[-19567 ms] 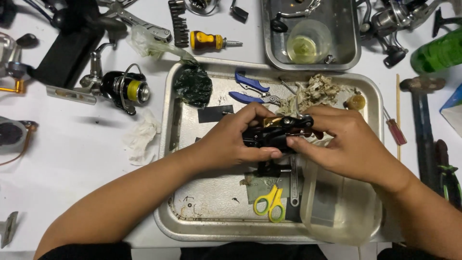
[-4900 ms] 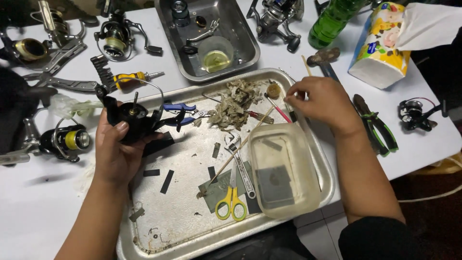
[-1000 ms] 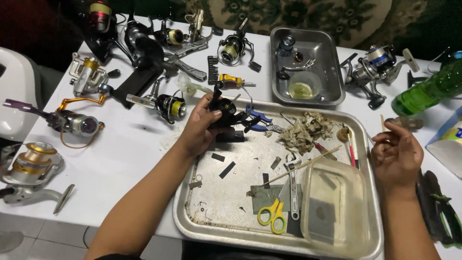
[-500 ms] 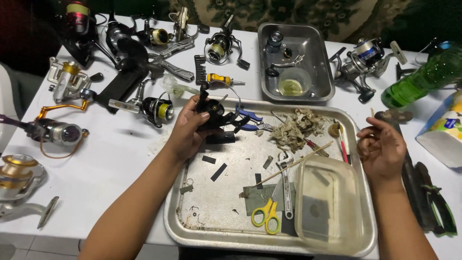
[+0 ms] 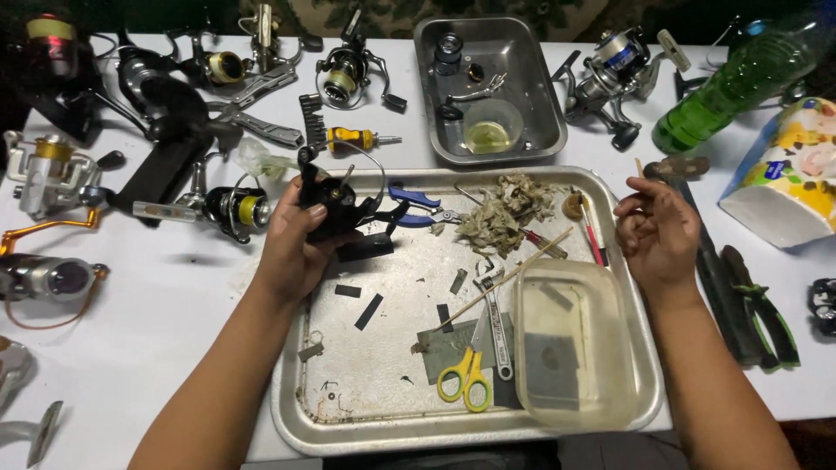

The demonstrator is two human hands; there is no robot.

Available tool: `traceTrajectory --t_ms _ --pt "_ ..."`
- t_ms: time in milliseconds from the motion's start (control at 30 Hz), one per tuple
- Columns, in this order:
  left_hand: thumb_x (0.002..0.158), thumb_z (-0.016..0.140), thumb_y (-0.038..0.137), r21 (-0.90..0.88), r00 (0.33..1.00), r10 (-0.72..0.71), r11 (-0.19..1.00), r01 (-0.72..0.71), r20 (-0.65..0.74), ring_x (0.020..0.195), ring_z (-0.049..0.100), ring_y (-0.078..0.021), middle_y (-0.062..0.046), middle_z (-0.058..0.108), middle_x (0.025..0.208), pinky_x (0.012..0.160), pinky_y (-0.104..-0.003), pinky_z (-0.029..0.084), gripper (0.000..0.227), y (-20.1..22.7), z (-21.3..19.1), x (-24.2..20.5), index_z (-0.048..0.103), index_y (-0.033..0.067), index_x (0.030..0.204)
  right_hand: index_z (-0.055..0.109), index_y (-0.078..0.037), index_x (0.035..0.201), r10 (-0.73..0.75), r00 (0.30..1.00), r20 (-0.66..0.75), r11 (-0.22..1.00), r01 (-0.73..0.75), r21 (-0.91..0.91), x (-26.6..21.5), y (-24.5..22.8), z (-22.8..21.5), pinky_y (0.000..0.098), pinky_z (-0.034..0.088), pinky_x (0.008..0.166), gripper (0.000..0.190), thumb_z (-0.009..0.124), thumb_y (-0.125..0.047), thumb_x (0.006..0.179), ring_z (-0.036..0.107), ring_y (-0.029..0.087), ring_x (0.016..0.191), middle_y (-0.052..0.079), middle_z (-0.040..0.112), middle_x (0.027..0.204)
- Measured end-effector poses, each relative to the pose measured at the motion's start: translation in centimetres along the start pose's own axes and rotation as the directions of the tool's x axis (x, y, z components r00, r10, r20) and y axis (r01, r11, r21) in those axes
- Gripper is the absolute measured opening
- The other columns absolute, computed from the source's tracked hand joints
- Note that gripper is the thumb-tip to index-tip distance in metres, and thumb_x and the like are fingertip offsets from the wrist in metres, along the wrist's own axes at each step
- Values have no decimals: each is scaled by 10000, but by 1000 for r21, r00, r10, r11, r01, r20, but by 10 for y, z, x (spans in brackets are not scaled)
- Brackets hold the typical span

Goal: Repairing and assembling a fishing reel on a workbench, involving handling small gears, screws, and using hand tools.

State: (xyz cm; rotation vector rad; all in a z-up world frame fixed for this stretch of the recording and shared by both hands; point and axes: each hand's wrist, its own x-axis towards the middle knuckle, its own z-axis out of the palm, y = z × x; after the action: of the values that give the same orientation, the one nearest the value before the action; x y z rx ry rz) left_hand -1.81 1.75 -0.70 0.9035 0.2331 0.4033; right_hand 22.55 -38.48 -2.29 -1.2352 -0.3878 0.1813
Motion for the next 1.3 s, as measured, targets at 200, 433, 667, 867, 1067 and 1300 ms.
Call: traceTrajectory --t_ms 200,433,667,867,1067,1300 --pt "898 621 121 -42 1000 17 999 -16 25 1107 649 -346 -168 612 1196 780 -466 636 468 -2 -1 -5 478 57 1339 655 -28 1238 19 1000 -5 999 -19 46 -1 3 -5 215 302 429 478 663 -442 999 438 108 430 122 680 860" --pt "907 633 127 -95 999 22 995 -18 39 1034 665 -359 -166 591 1148 697 -442 634 469 -3 -7 -2 486 55 1347 650 -15 1251 19 1000 3 999 -20 34 0 1 -4 224 312 428 476 664 -421 1003 445 111 436 133 674 874" --pt "887 635 129 -77 1000 0 997 0 -4 964 640 -344 -170 586 1133 607 -375 593 439 2 -2 -6 506 63 1301 643 -30 1249 63 998 -25 998 -63 5 -8 1 -8 227 305 415 510 679 -461 980 453 119 456 125 676 870" --pt "879 678 161 -120 999 14 993 -10 32 898 635 -386 -254 604 1105 636 -406 574 452 11 -7 -13 461 66 1264 594 -8 1322 35 999 -1 988 -34 -151 -10 5 -11 211 376 502 633 662 -543 993 485 126 499 171 647 931" --pt "888 712 185 -100 999 40 994 -39 14 1049 662 -336 -221 638 1155 705 -391 608 456 14 -15 -10 472 83 1262 595 -36 1322 79 995 -56 976 -89 -201 -12 4 -13 214 395 517 662 707 -583 967 505 130 510 163 664 982" --pt "900 722 175 -124 999 26 992 -29 -24 994 649 -374 -263 606 1184 701 -416 626 462 11 -20 -6 494 90 1293 585 -81 1381 117 992 -45 960 -125 -249 -18 6 -27 237 419 553 676 684 -630 997 500 118 544 135 654 1021"
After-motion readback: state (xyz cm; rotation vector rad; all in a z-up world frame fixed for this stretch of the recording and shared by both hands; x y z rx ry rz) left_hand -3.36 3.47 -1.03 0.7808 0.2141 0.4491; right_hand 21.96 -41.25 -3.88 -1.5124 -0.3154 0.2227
